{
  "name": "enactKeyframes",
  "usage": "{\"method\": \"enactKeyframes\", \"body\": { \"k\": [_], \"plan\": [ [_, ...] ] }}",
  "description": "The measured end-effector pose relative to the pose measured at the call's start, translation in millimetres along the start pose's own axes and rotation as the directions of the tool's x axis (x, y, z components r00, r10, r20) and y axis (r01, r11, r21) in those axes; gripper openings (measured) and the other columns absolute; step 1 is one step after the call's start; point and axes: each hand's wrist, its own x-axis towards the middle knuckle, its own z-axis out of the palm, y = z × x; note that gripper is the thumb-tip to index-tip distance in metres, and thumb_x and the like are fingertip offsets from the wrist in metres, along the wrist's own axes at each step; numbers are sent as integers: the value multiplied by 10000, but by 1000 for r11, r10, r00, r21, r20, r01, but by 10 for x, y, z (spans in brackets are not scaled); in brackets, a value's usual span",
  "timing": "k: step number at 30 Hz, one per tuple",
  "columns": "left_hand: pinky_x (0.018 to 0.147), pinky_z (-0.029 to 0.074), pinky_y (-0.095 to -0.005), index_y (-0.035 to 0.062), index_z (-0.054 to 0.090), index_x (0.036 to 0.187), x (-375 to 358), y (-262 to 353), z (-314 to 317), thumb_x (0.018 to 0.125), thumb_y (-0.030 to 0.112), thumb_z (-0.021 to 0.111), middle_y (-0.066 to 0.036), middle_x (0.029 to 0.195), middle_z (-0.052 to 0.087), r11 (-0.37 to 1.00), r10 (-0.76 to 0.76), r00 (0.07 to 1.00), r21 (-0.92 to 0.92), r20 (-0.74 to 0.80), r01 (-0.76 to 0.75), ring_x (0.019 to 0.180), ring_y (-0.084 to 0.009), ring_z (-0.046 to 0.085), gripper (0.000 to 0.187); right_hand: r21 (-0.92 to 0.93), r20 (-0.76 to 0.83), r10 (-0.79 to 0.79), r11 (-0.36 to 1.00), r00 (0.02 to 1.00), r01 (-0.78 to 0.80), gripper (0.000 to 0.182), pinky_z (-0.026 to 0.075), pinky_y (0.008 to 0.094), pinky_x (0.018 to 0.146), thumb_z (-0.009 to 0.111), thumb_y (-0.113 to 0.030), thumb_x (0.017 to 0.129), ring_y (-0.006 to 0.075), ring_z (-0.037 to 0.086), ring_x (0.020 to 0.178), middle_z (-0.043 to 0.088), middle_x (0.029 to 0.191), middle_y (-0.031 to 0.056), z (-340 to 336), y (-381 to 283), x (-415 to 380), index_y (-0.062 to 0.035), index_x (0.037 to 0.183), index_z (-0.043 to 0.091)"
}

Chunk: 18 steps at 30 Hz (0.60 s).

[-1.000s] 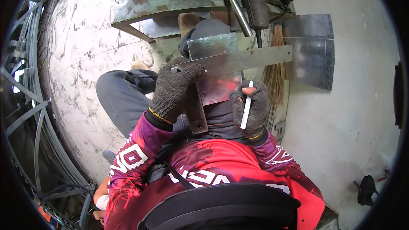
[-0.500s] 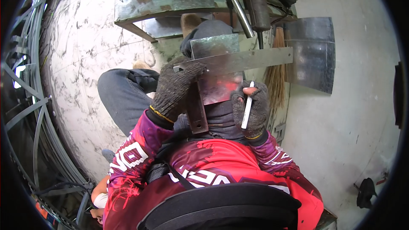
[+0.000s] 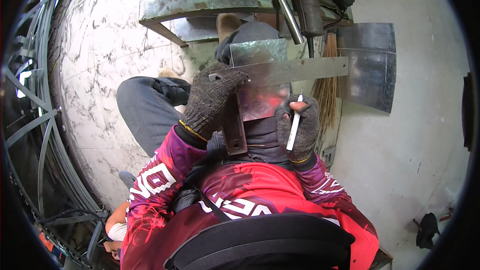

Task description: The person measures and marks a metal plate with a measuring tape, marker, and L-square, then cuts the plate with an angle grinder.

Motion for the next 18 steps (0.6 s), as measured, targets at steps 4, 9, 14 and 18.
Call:
{"method": "enactKeyframes", "body": {
  "k": [4,9,14,18],
  "plan": [
    [865,533,-312,0,704,1098,0,-4,26,926,212,670,-92,1026,729,985,-83,996,-154,-29,78,935,-178,681,275,239,-7,221,947,975,-213,384,532,311,750,673,122,827,207,599,895,565,1079,121,-28,64,-35,-12,1175,581],
    [850,528,-303,14,710,1094,16,-58,24,911,206,684,-72,1001,731,974,-106,994,-204,-18,100,919,-162,677,266,132,18,31,991,999,-33,372,511,293,805,587,140,895,164,557,910,563,1227,157,-6,-9,15,-52,1213,556],
    [851,526,-302,15,716,1088,29,-114,13,916,218,675,-74,1000,731,995,-4,1000,-97,-26,2,923,-167,678,269,140,-1,26,990,1000,-25,387,514,301,766,619,138,867,178,559,881,551,1150,137,23,-6,31,-33,1210,565],
    [864,528,-312,14,718,1096,10,-14,17,930,229,656,-93,1021,728,989,-69,997,-133,-27,65,936,-184,682,278,112,-9,54,992,999,-52,400,522,313,742,658,139,833,190,561,889,531,1074,109,6,0,15,-9,1195,575]
  ]
}}
